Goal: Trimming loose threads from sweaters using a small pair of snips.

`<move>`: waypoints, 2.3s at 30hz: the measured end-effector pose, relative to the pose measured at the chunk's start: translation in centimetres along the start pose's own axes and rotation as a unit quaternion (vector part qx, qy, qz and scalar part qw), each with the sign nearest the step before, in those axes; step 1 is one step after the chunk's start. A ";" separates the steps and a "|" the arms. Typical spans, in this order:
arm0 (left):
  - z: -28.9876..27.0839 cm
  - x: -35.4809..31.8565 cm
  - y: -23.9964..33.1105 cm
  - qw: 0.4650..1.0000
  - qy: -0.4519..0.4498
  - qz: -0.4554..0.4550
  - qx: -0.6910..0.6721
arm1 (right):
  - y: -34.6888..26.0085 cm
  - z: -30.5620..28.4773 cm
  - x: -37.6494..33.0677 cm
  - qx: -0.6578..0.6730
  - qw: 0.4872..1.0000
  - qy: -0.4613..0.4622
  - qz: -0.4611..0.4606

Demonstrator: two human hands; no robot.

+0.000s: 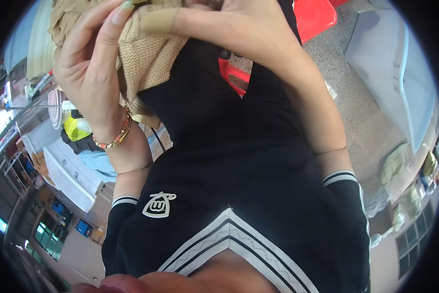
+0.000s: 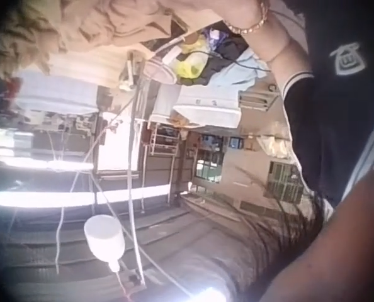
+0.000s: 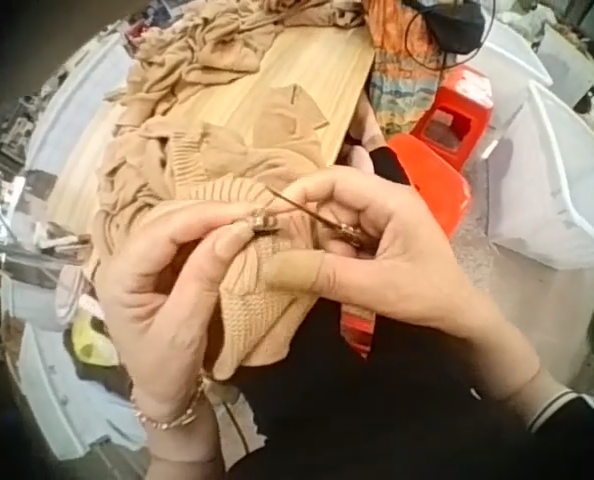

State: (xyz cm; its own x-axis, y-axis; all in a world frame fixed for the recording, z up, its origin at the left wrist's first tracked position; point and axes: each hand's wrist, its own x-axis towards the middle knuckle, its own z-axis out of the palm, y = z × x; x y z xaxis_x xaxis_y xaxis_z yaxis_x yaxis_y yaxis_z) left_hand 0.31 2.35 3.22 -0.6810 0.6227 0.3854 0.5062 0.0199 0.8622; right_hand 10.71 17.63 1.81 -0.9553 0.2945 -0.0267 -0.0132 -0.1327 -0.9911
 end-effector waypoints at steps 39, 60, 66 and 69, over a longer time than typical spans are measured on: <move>1.1 -0.7 -0.5 0.992 0.077 -0.056 -0.077 | 2.8 -2.5 2.8 -0.259 0.786 0.041 -0.559; 0.7 -0.1 -1.4 0.997 0.012 -0.026 -0.070 | 0.7 -2.8 1.8 -0.278 0.893 -0.031 -0.352; -2.3 -2.3 -1.2 0.990 0.061 -0.027 -0.126 | -1.1 -1.1 -0.7 -0.225 0.969 0.024 -0.103; -5.5 -4.7 -2.3 0.997 -0.050 0.027 0.051 | 0.8 -1.2 -0.2 -0.148 0.986 0.000 -0.071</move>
State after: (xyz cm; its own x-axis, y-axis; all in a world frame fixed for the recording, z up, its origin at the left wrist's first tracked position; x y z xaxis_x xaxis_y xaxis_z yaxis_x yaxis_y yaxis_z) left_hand -0.53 -4.95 1.21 -0.5979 0.6996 0.3913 0.5954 0.0608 0.8011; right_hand 11.23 18.56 0.82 -0.9499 0.2902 0.1161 -0.0613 0.1914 -0.9796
